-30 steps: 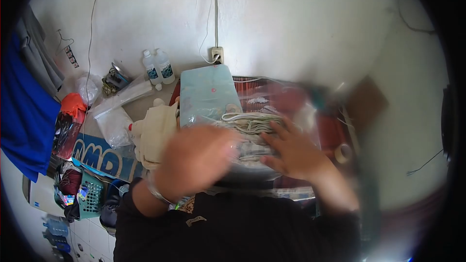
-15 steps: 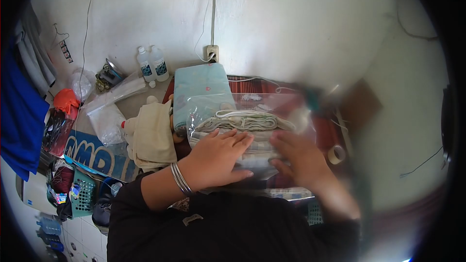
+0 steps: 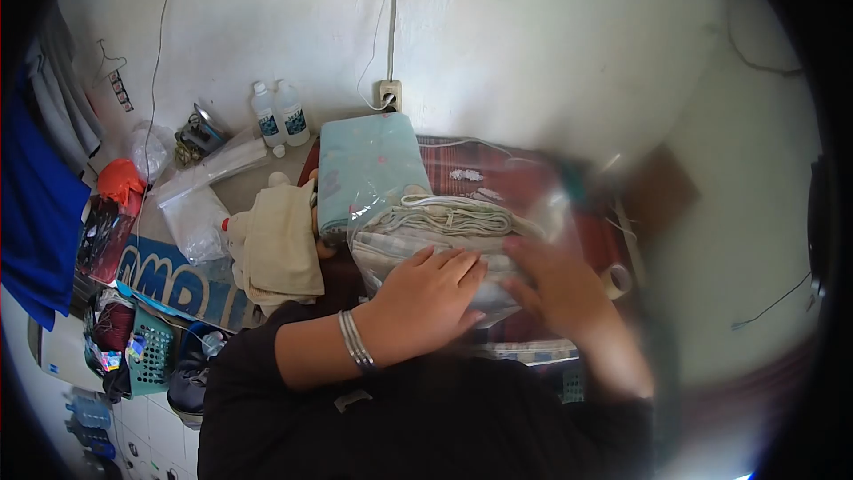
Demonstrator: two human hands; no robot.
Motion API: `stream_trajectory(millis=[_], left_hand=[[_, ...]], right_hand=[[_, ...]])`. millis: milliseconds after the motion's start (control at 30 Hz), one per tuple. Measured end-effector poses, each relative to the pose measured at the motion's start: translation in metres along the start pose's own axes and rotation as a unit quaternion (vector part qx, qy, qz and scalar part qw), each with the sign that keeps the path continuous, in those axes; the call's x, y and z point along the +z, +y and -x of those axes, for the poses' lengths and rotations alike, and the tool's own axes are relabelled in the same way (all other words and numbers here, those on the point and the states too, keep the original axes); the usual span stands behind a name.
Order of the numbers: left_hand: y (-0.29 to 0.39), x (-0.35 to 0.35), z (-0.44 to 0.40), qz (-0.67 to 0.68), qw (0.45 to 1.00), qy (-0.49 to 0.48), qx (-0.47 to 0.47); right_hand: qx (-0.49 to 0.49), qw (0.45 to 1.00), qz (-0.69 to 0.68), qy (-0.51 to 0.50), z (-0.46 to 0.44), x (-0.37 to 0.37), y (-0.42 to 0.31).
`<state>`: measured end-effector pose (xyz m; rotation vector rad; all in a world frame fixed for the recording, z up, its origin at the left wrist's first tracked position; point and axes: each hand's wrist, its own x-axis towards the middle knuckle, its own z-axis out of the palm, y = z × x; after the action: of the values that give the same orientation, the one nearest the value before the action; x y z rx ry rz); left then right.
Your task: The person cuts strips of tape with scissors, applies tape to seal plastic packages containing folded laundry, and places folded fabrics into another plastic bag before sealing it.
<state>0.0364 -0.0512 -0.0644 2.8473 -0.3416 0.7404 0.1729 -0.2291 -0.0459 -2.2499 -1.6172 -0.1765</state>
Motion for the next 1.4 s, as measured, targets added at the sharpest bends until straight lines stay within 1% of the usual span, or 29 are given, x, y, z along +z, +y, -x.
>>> stream_trajectory(millis=[67,100,167,200,267,300,367,400,433,467,500,533,567,600,633,667,800,867,900,967,1033,1067,1133,1167,1233,1267,1333,1367,1400], left_hand=[[0.000,0.009,0.003,0.009,1.000,0.013,-0.001],[-0.001,0.011,0.004,0.017,1.000,0.014,-0.007],[0.000,0.011,0.005,0.027,0.999,0.016,-0.015],[0.001,0.011,0.006,0.031,0.999,0.011,-0.019],[0.003,0.010,0.005,0.036,0.999,0.009,-0.024],[0.003,0.010,0.005,0.037,0.999,0.008,-0.023],[0.004,0.011,0.005,0.038,0.999,0.007,-0.022],[0.004,0.014,0.006,0.021,1.000,0.008,-0.022],[0.004,0.015,0.005,0.003,1.000,0.008,-0.022],[0.006,0.015,0.003,0.002,1.000,0.008,-0.021],[0.008,0.014,0.001,-0.001,0.999,-0.017,-0.040],[0.009,0.013,-0.001,-0.004,0.997,-0.042,-0.059],[0.009,0.012,-0.003,-0.005,0.997,-0.043,-0.057],[0.008,0.011,-0.004,-0.001,0.997,-0.050,-0.058],[0.007,0.010,-0.005,0.003,0.997,-0.057,-0.058],[0.006,0.011,-0.004,0.000,0.997,-0.056,-0.057],[-0.002,0.015,-0.001,-0.004,0.998,-0.030,-0.047],[-0.009,0.019,-0.002,-0.006,0.999,-0.022,-0.044],[-0.012,0.021,-0.003,-0.002,0.999,-0.016,-0.044],[-0.018,0.024,-0.006,0.006,0.999,-0.007,-0.046],[-0.025,0.026,-0.009,0.003,0.999,-0.021,-0.038],[-0.028,0.023,-0.012,0.004,0.999,-0.021,-0.038],[-0.032,0.014,-0.017,0.003,0.985,-0.157,-0.068],[-0.032,0.008,-0.021,0.004,0.985,-0.160,-0.066],[-0.033,-0.004,-0.026,0.018,0.972,-0.218,-0.087],[-0.038,-0.002,-0.025,0.017,0.971,-0.222,-0.084],[-0.050,-0.001,-0.020,0.048,0.987,-0.151,-0.023],[-0.052,-0.002,-0.019,0.021,0.975,-0.212,-0.062],[-0.050,-0.008,-0.014,0.018,0.975,-0.214,-0.060]], right_hand=[[0.082,0.996,0.008,-0.039,-0.002,-0.003,0.003],[0.079,0.996,0.010,-0.039,-0.004,-0.004,0.006],[0.110,0.993,0.039,0.009,-0.008,-0.002,0.009],[0.109,0.993,0.040,0.006,-0.011,-0.007,0.007],[0.095,0.993,-0.062,-0.032,-0.024,-0.029,-0.001],[0.094,0.993,-0.060,-0.033,-0.032,-0.040,-0.006],[0.155,0.976,-0.152,0.015,-0.051,-0.058,-0.013],[0.066,0.990,-0.088,0.089,-0.063,-0.055,-0.005],[-0.024,0.986,-0.023,0.161,-0.077,-0.051,0.005],[-0.055,0.986,0.007,0.156,-0.092,-0.054,0.005],[-0.086,0.984,0.037,0.150,-0.109,-0.057,0.003],[-0.056,0.995,0.024,0.073,-0.131,-0.055,0.012],[-0.027,1.000,0.009,-0.004,-0.151,-0.048,0.023],[-0.026,1.000,0.009,-0.001,-0.163,-0.042,0.032],[-0.001,0.989,-0.051,-0.142,-0.174,-0.037,0.038],[0.023,0.954,-0.109,-0.280,-0.180,-0.032,0.042],[0.046,0.950,-0.048,-0.306,-0.166,-0.020,0.026],[0.060,0.959,0.027,-0.274,-0.162,-0.029,0.007],[0.152,0.949,-0.058,-0.270,-0.149,-0.040,-0.011],[0.063,0.965,0.040,-0.251,-0.129,-0.043,-0.023],[-0.081,0.992,0.026,-0.094,-0.078,-0.009,-0.014],[-0.080,0.992,0.027,-0.094,-0.064,0.008,-0.012],[-0.067,0.995,0.027,0.062,-0.048,0.038,-0.013],[-0.065,0.996,0.026,0.062,-0.043,0.045,-0.015],[-0.052,0.985,0.037,0.162,-0.037,0.055,-0.017],[-0.048,0.985,0.035,0.164,-0.037,0.058,-0.016],[-0.094,0.971,0.075,0.209,-0.039,0.061,-0.013],[-0.090,0.970,0.073,0.212,-0.038,0.061,-0.014],[-0.086,0.973,0.067,0.202,-0.037,0.060,-0.014]])
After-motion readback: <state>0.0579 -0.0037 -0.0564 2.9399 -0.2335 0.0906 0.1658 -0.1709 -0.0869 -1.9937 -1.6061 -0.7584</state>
